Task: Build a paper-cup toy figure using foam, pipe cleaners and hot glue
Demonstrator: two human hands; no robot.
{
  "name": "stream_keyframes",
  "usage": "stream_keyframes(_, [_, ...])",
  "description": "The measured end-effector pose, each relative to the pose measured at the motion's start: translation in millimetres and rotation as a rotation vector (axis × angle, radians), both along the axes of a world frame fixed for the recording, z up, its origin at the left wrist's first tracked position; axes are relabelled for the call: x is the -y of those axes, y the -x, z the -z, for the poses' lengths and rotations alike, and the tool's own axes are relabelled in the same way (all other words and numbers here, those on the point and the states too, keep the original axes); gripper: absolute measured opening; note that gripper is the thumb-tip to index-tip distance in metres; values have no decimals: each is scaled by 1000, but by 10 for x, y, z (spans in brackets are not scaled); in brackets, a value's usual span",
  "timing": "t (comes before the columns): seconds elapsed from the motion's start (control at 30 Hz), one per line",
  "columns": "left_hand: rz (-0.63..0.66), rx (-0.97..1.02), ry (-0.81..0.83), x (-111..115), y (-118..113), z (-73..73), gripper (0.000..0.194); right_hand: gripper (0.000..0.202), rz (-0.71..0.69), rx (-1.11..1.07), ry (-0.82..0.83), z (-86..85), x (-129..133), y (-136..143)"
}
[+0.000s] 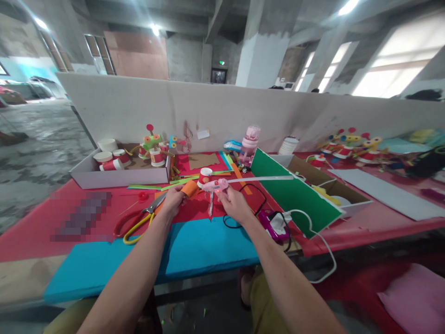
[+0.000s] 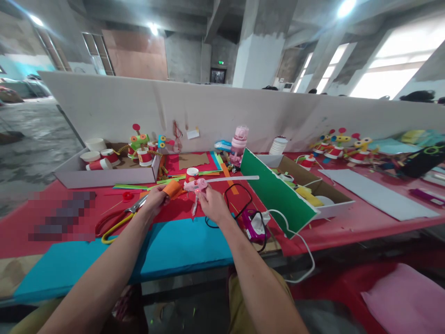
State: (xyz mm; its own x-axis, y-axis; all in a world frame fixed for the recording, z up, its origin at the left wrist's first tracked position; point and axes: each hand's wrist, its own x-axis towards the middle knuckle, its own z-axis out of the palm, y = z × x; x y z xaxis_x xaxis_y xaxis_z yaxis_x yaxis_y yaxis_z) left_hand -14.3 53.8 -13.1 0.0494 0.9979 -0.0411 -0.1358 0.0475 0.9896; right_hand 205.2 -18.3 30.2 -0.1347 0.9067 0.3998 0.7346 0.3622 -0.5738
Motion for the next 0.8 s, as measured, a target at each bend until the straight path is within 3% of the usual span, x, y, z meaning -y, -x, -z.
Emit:
stream_keyframes(0.53, [-4, 16, 10, -2, -4, 8, 15, 26, 2, 20, 2, 7, 3, -2])
stream_keyframes(0.8, [6, 6, 8, -5, 2, 8, 31, 33, -4, 11, 19, -29, 25, -6])
